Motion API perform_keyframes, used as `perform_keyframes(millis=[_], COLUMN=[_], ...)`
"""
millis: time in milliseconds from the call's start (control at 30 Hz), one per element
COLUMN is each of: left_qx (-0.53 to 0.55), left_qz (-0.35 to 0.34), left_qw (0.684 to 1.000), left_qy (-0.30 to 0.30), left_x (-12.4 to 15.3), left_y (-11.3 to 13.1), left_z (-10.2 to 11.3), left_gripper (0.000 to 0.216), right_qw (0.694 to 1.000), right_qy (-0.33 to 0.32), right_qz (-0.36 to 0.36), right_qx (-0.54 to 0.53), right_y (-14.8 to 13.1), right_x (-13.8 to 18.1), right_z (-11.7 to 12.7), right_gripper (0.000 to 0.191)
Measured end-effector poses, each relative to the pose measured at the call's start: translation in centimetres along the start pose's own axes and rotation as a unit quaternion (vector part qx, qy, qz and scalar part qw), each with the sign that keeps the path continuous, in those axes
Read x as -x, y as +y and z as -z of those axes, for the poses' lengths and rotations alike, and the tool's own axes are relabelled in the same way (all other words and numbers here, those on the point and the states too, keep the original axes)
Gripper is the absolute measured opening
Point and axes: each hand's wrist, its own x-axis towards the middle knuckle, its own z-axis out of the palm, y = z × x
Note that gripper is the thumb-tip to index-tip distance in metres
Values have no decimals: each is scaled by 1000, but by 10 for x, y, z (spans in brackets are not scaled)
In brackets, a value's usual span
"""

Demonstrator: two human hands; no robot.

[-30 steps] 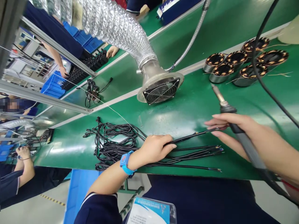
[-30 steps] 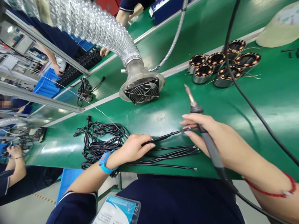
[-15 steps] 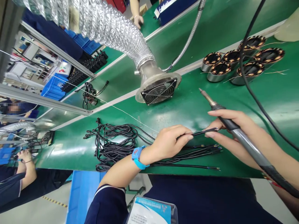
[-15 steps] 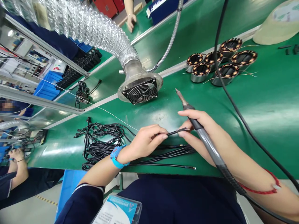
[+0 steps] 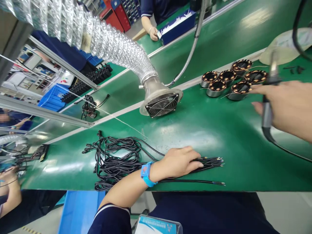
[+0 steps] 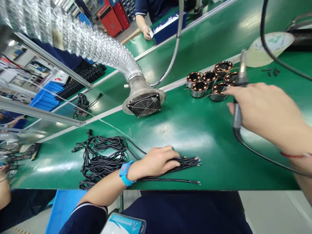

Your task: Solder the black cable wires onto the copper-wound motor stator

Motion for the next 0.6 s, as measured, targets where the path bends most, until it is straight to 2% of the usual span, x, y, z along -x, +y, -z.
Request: perform_keyframes(millis=[67, 133, 200, 267, 333, 400, 500, 533, 600], left_qx=[49, 115, 184, 243, 269, 266, 246, 228, 188], left_qz=[19, 40, 79, 119, 140, 151, 161, 155, 138], left_qw=[997, 986, 970, 954, 943, 937, 933, 940, 958], left_qy=[59, 115, 136, 131, 136, 170, 206, 200, 166], left_x=[2, 7, 13, 16, 15, 8, -4, -7, -9], left_y=[-3, -9, -18, -29, -41, -51, -61, -62, -64], left_z=[5, 12, 20, 27, 32, 36, 40, 41, 41], left_gripper=[34, 33, 33, 32, 31, 26, 36, 40, 31], right_qw=[995, 989, 987, 982, 974, 963, 950, 949, 948], right_qy=[-22, -26, -17, -10, -1, -11, -14, -7, 14], right_qz=[68, 102, 115, 158, 219, 265, 286, 283, 267], right_qx=[67, 105, 113, 104, 52, -40, -123, -141, -173], right_y=[1, -3, -11, -25, -49, -78, -119, -129, -140], right_x=[-19, -30, -34, -30, -19, -3, 20, 25, 31], right_z=[-7, -11, -14, -16, -16, -14, -8, -7, -8], right_gripper=[83, 76, 65, 57, 54, 49, 36, 31, 26])
